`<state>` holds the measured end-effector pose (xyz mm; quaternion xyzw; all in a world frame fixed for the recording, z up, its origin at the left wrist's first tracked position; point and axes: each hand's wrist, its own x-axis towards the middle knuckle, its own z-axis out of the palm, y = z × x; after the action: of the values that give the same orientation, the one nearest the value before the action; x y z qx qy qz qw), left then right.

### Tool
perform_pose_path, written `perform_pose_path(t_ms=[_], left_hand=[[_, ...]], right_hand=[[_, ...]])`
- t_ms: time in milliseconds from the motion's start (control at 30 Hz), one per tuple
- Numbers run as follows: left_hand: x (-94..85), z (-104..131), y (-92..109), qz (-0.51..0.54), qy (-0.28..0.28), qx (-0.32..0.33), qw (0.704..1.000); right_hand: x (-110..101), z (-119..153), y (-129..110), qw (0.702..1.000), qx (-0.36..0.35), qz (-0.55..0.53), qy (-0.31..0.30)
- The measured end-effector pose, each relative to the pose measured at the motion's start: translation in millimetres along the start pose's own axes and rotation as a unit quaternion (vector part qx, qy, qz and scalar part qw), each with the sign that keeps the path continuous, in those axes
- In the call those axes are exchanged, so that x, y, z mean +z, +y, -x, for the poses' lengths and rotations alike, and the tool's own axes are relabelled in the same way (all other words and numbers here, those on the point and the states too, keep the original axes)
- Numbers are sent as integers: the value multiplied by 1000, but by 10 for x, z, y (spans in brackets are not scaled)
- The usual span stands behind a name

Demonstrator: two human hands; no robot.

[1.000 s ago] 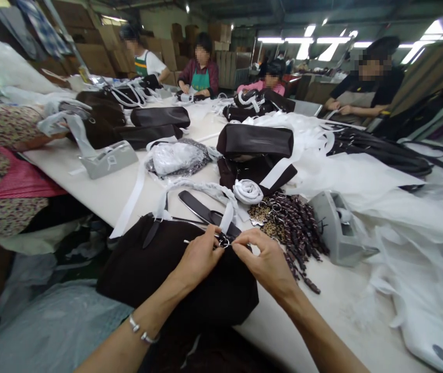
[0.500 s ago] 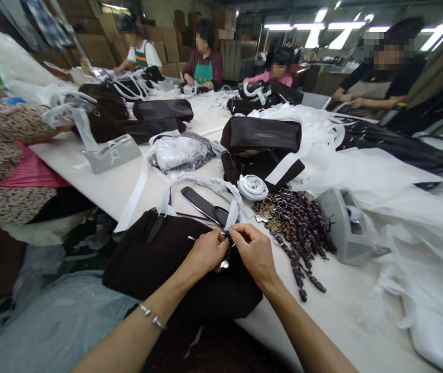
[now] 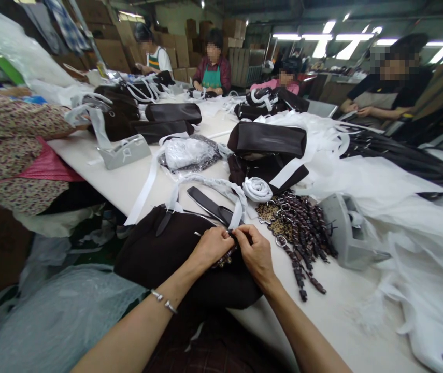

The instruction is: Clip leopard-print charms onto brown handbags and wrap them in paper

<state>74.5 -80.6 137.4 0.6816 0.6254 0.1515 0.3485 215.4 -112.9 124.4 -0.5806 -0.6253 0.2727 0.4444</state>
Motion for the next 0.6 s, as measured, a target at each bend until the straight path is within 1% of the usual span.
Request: perform_pose_path(t_ms=[133, 233, 333, 467, 533, 600], left_hand=[[8, -31, 0, 3, -13, 2, 1000], [36, -4, -7, 8, 3, -1, 1000], [77, 54, -14, 16, 36, -12, 999], [116, 101, -22, 45, 70, -26, 996], [113, 104, -33, 71, 65, -31, 995], [96, 107, -53, 108, 37, -37, 993]], right_hand=[[7, -18, 34, 997, -64, 34, -31], [18, -50, 48, 990, -86, 100, -53], [46, -79, 53, 985, -86, 137, -60], [86, -88, 58, 987, -80, 130, -44], [87, -81, 58, 991, -68, 109, -32], [62, -71, 55, 996, -47, 71, -23]])
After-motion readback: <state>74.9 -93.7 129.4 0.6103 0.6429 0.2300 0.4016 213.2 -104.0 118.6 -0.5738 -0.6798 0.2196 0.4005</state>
